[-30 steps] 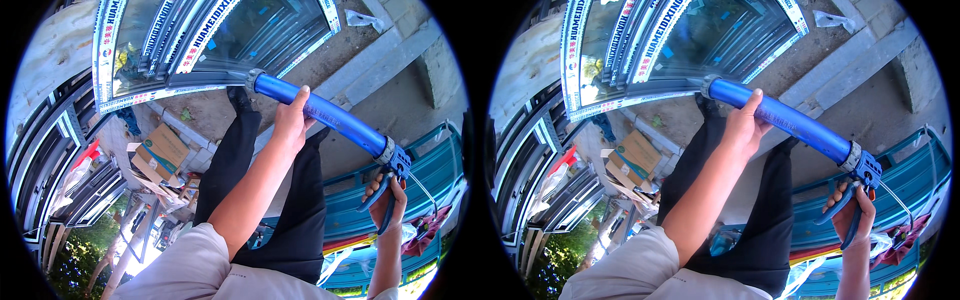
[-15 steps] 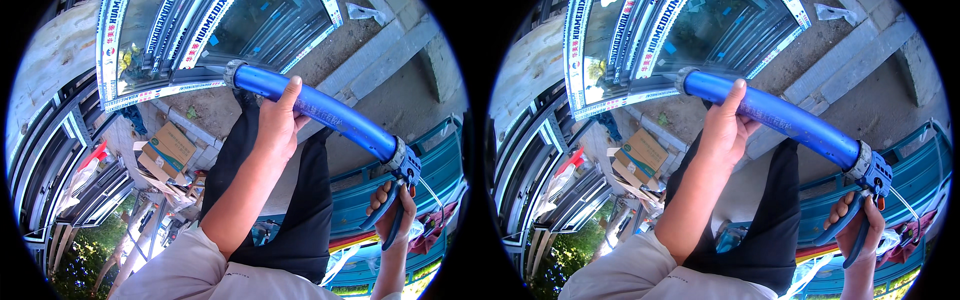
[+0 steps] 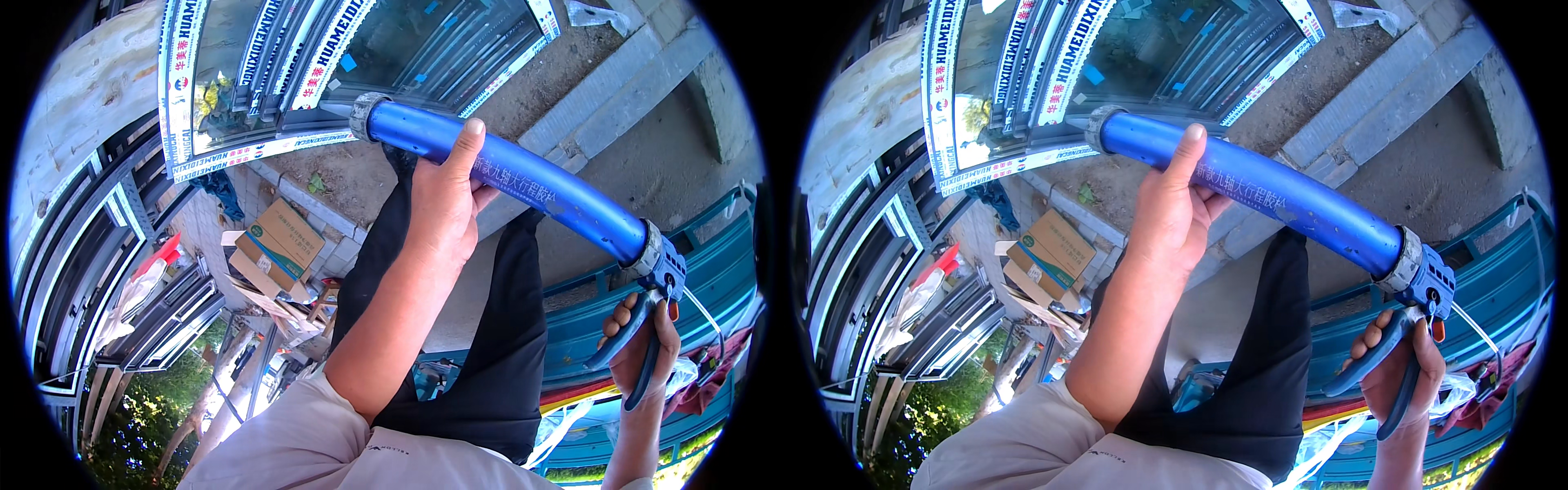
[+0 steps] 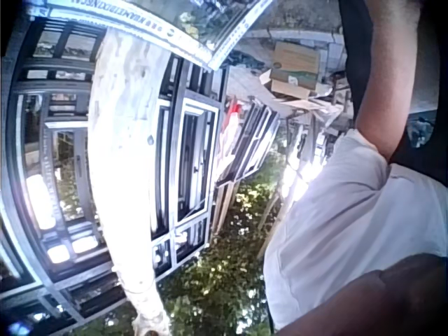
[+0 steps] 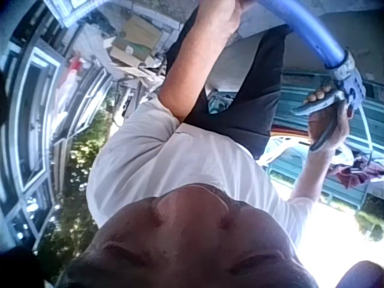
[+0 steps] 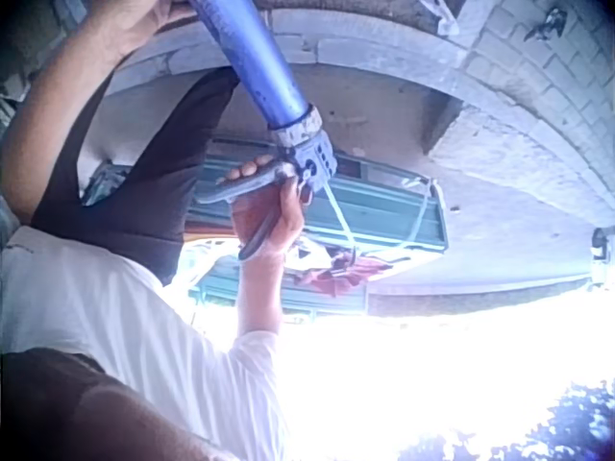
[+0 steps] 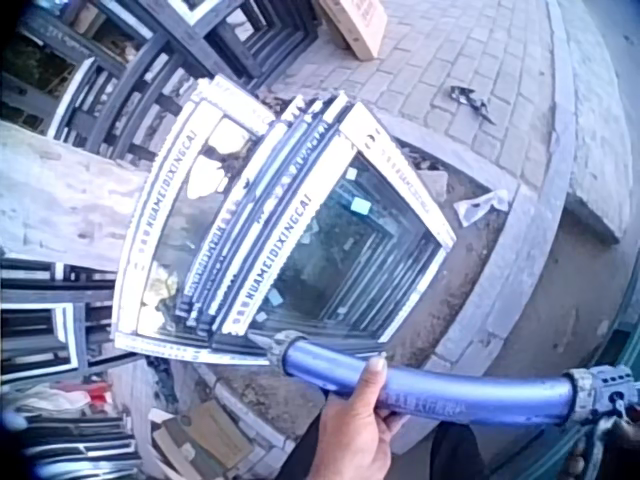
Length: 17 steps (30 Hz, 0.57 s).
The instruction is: The person uses a caulking gun to apply sealant along the edges of several window frames located on the ground and in the back of a vehicle. The person handles the gun with both hands and moves it along the frame joints while squeezing the trigger.
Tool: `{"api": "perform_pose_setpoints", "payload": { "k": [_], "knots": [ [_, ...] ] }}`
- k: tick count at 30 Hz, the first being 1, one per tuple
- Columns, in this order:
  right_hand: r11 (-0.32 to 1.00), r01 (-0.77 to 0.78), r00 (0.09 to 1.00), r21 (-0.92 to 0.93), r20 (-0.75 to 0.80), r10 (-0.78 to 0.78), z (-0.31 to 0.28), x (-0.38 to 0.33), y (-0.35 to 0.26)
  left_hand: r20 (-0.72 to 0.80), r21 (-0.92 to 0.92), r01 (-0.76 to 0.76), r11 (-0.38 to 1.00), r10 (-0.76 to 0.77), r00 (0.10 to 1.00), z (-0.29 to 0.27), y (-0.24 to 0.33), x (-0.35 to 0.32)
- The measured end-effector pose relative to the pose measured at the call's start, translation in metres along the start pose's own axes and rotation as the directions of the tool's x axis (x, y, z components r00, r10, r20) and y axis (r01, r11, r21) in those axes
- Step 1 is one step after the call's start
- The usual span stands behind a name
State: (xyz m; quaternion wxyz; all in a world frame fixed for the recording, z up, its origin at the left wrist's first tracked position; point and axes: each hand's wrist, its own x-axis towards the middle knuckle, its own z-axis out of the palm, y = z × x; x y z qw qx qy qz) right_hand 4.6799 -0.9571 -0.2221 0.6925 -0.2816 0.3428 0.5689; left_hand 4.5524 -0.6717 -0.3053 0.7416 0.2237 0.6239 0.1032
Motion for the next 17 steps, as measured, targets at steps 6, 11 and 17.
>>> {"api": "perform_pose_setpoints", "payload": {
  "k": [6, 11, 17],
  "knots": [
    [0.999, 0.015, 0.998, 0.041, -0.068, -0.012, -0.015, 0.016, 0.006, -0.034, 0.018, -0.018, 1.000, 0.019, 0.999, 0.001, -0.015, 0.008],
    [0.982, -0.182, 0.974, -0.057, -0.145, 0.172, -0.062, 0.026, -0.006, -0.113, 0.044, -0.059, 0.997, 0.063, 0.992, -0.003, -0.023, 0.011],
    [0.902, -0.376, 0.927, 0.212, 0.077, 0.368, -0.095, 0.029, 0.013, -0.205, 0.101, -0.137, 0.985, 0.155, 0.966, -0.036, -0.010, -0.017]
  ]
}}
